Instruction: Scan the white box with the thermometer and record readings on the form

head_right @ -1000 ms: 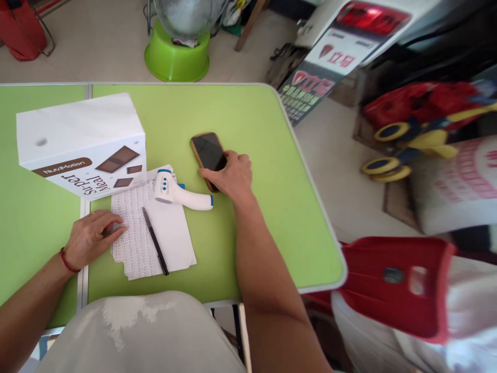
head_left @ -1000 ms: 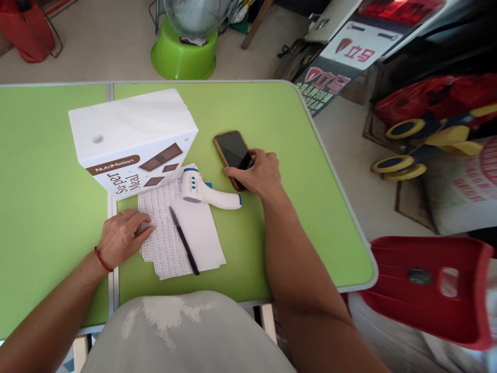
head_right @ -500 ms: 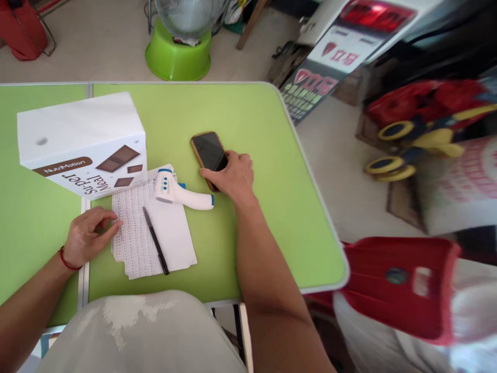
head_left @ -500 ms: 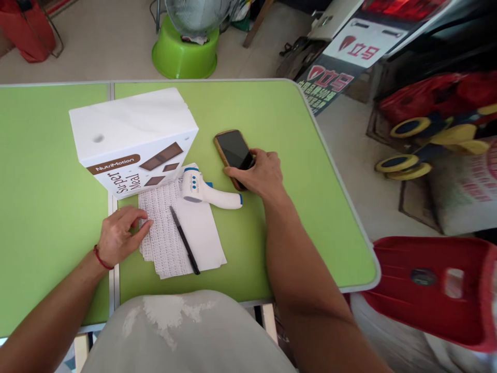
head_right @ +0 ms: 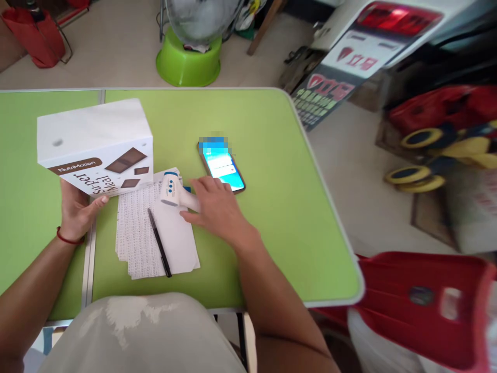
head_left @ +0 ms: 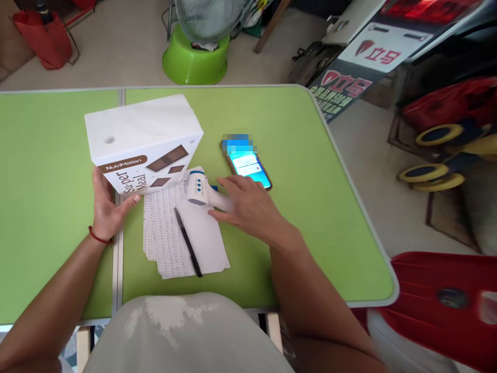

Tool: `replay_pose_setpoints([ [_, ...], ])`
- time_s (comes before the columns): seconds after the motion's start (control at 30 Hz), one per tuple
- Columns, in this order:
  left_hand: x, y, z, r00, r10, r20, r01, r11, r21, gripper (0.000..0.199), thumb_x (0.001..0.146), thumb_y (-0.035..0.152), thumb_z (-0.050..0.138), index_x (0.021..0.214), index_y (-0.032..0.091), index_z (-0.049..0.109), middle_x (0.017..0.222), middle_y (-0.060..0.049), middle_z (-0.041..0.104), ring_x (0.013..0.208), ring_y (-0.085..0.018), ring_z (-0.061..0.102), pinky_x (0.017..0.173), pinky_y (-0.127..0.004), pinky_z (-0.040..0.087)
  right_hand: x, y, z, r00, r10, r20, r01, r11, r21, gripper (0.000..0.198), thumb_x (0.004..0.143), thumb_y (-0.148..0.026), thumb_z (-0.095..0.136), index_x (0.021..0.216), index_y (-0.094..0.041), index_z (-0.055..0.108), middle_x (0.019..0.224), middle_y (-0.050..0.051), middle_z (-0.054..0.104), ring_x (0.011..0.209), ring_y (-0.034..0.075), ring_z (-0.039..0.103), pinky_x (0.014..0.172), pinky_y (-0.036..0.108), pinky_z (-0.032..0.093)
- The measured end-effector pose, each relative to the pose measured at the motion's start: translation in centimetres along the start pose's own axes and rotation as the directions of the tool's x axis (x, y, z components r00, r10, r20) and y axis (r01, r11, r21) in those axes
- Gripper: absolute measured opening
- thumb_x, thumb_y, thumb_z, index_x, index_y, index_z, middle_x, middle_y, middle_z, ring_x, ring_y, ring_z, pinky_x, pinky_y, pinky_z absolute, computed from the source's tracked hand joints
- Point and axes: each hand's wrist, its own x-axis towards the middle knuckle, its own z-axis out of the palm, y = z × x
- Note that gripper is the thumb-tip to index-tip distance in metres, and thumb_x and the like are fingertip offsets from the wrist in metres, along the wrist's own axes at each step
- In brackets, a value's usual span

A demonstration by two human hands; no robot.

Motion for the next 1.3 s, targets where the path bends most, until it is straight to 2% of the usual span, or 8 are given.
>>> replay_pose_setpoints([
  [0.1,0.1,-0.6,0.4,0.995,-0.045,-0.086,0.033,0.990,-0.136,0.068,0.086,0.063,0.057,0.134,0.023,0.029,0.137,-0.016,0.043,0.129,-0.028,0.048,0.111,-0.049,0.040,0.2,-0.8,0.8,0.998,0.009,0.067,-0.003,0.996,-0.086,0.042,0.076,-0.035,0.068,0.112,-0.016,0.058,0.105,0.016,0.065,0.093,0.033,0.059,0.078,0.045,0.046],
  [0.27,-0.4,-1.1,0.6,0.981,-0.117,-0.156,0.096,0.986,-0.133,0.064,0.081,0.062,0.065,0.123,0.020,0.043,0.118,-0.014,0.058,0.112,-0.026,0.060,0.098,-0.045,0.052,0.7,-0.8,1.2,0.992,0.057,0.110,-0.055,0.998,-0.023,0.036,0.074,-0.028,0.066,0.107,-0.016,0.059,0.093,0.013,0.066,0.083,0.029,0.061,0.068,0.038,0.048],
  [0.47,-0.4,-0.4,0.1,0.923,-0.125,-0.364,0.059,0.980,-0.188,0.065,0.077,0.059,0.072,0.123,0.020,0.051,0.112,-0.009,0.062,0.100,-0.022,0.064,0.087,-0.039,0.055,0.2,-2.8,-0.9,0.987,0.041,-0.153,0.009,0.949,0.316,0.039,0.072,-0.027,0.064,0.110,-0.019,0.055,0.096,0.010,0.065,0.084,0.025,0.062,0.066,0.036,0.051],
  [0.6,-0.7,0.6,0.1,0.910,-0.183,-0.372,0.046,0.936,-0.348,0.047,0.078,0.053,0.073,0.107,0.018,0.063,0.102,-0.007,0.068,0.092,-0.021,0.065,0.082,-0.035,0.056,-1.3,-6.7,-1.6,0.988,-0.052,-0.143,0.142,0.652,0.745,0.042,0.074,-0.034,0.064,0.113,-0.021,0.052,0.089,0.004,0.065,0.073,0.017,0.059,0.060,0.028,0.050],
  [0.73,-1.5,1.6,0.7,0.925,-0.270,-0.267,0.139,0.895,-0.424,0.046,0.078,0.052,0.074,0.106,0.017,0.063,0.101,-0.007,0.070,0.088,-0.021,0.068,0.076,-0.032,0.057,-2.1,-9.6,-1.1,0.995,-0.099,0.006,0.030,0.360,0.932,0.034,0.073,-0.034,0.065,0.103,-0.022,0.054,0.078,0.000,0.061,0.061,0.012,0.050,0.053,0.024,0.044],
  [0.83,-1.9,1.9,0.9,0.933,-0.305,-0.191,0.203,0.885,-0.419,0.052,0.076,0.051,0.076,0.111,0.016,0.061,0.108,-0.010,0.070,0.093,-0.023,0.069,0.079,-0.035,0.059,-1.8,-10.1,-0.5,0.993,-0.082,0.087,-0.064,0.251,0.966,0.022,0.076,-0.035,0.063,0.092,-0.021,0.055,0.074,-0.001,0.059,0.061,0.012,0.049,0.055,0.024,0.043],
  [1.0,-2.1,1.6,0.8,0.936,-0.333,-0.115,0.261,0.874,-0.410,0.054,0.073,0.045,0.078,0.113,0.014,0.059,0.115,-0.013,0.068,0.098,-0.026,0.069,0.083,-0.039,0.060,-1.3,-10.1,0.4,0.988,-0.006,0.154,-0.147,0.253,0.956,0.019,0.075,-0.035,0.062,0.086,-0.021,0.056,0.074,-0.001,0.058,0.066,0.013,0.051,0.060,0.025,0.044],
  [1.3,-2.2,1.5,0.8,0.930,-0.352,-0.104,0.280,0.863,-0.420,0.052,0.071,0.046,0.080,0.108,0.014,0.061,0.113,-0.013,0.068,0.097,-0.025,0.069,0.087,-0.041,0.059,-1.1,-10.0,0.7,0.990,0.000,0.139,-0.134,0.254,0.958,0.017,0.074,-0.034,0.063,0.081,-0.021,0.056,0.070,-0.002,0.055,0.063,0.012,0.047,0.057,0.024,0.042],
])
